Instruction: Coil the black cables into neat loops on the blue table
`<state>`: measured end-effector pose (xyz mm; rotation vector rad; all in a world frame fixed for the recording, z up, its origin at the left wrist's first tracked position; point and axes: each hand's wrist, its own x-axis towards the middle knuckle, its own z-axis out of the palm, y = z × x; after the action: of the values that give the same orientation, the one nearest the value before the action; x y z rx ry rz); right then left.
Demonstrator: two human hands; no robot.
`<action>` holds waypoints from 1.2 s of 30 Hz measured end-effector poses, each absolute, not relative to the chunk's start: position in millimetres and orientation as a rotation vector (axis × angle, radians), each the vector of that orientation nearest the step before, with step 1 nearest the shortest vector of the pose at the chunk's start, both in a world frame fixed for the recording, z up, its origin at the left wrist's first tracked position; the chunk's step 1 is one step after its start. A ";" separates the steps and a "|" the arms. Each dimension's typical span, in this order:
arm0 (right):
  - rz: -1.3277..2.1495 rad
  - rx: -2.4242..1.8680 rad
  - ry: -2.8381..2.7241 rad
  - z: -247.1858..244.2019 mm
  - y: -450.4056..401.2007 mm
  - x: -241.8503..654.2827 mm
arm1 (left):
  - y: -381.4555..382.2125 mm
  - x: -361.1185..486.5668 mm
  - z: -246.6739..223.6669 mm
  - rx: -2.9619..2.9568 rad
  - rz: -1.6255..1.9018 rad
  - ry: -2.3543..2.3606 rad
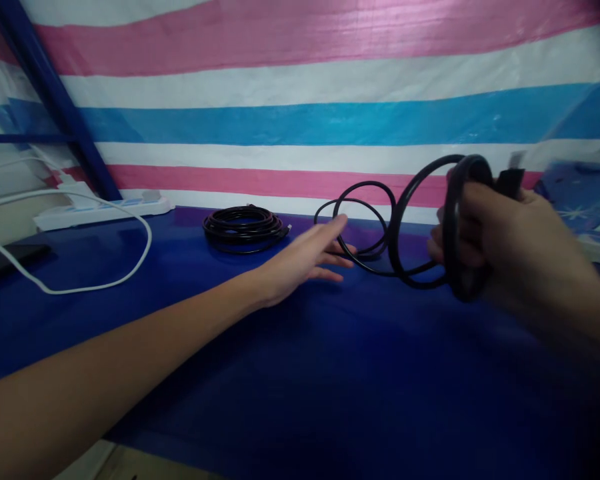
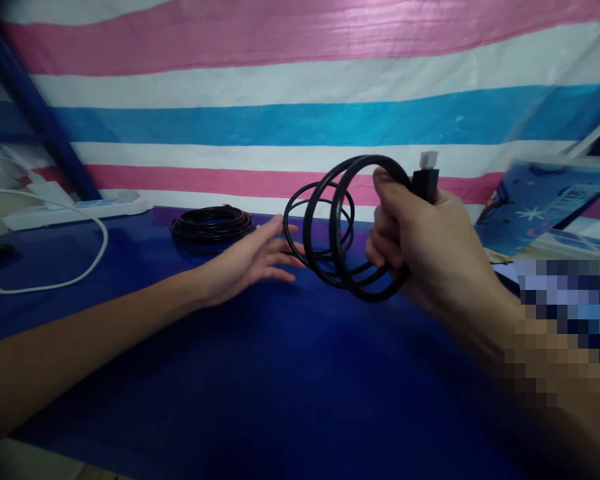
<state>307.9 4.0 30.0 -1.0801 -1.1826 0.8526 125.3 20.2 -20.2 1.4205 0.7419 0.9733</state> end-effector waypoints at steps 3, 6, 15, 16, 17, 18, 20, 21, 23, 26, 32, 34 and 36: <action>0.840 -1.161 -1.207 26.5 7.2 309.9 | 6.2 133.6 -16.8 1.420 0.778 0.508; 0.410 -1.377 -1.412 15.9 11.1 309.3 | -8.4 140.5 -13.6 1.563 0.649 0.416; -0.062 -1.230 -1.753 14.2 6.9 309.6 | -20.5 141.8 -5.4 1.549 0.669 0.387; -0.006 -1.196 -1.754 14.2 7.1 309.3 | -19.9 140.2 -3.9 1.473 0.716 0.372; 0.072 -1.156 -1.763 13.4 7.6 308.2 | -19.5 138.4 -2.3 1.402 0.745 0.349; 0.171 -1.116 -1.776 11.9 8.1 306.2 | -19.5 136.6 -0.5 1.351 0.743 0.323; 0.398 -1.050 -1.795 7.1 8.8 300.4 | -20.2 133.2 3.0 1.321 0.649 0.288; 0.497 -1.036 -1.794 4.4 8.7 297.3 | -20.7 131.7 4.5 1.334 0.583 0.278; 0.569 -1.035 -1.779 -0.4 7.3 292.6 | -21.1 129.7 6.2 1.401 0.460 0.276; 0.381 -1.005 -1.795 -4.0 3.0 292.9 | -19.5 129.3 5.1 1.398 0.396 0.252; -0.163 -0.930 -2.004 1.5 -4.8 304.6 | -18.0 134.2 2.2 1.267 0.661 0.458; -0.280 -0.900 -2.061 3.7 -5.6 305.9 | -19.6 135.2 2.8 1.348 0.615 0.521; -0.380 -0.796 -2.121 4.5 -5.9 306.2 | -21.0 135.5 4.1 1.455 0.517 0.522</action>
<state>306.2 -5.9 4.5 -0.7955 -2.1211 -0.3800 135.5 -21.0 4.1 1.4554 0.5217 0.5171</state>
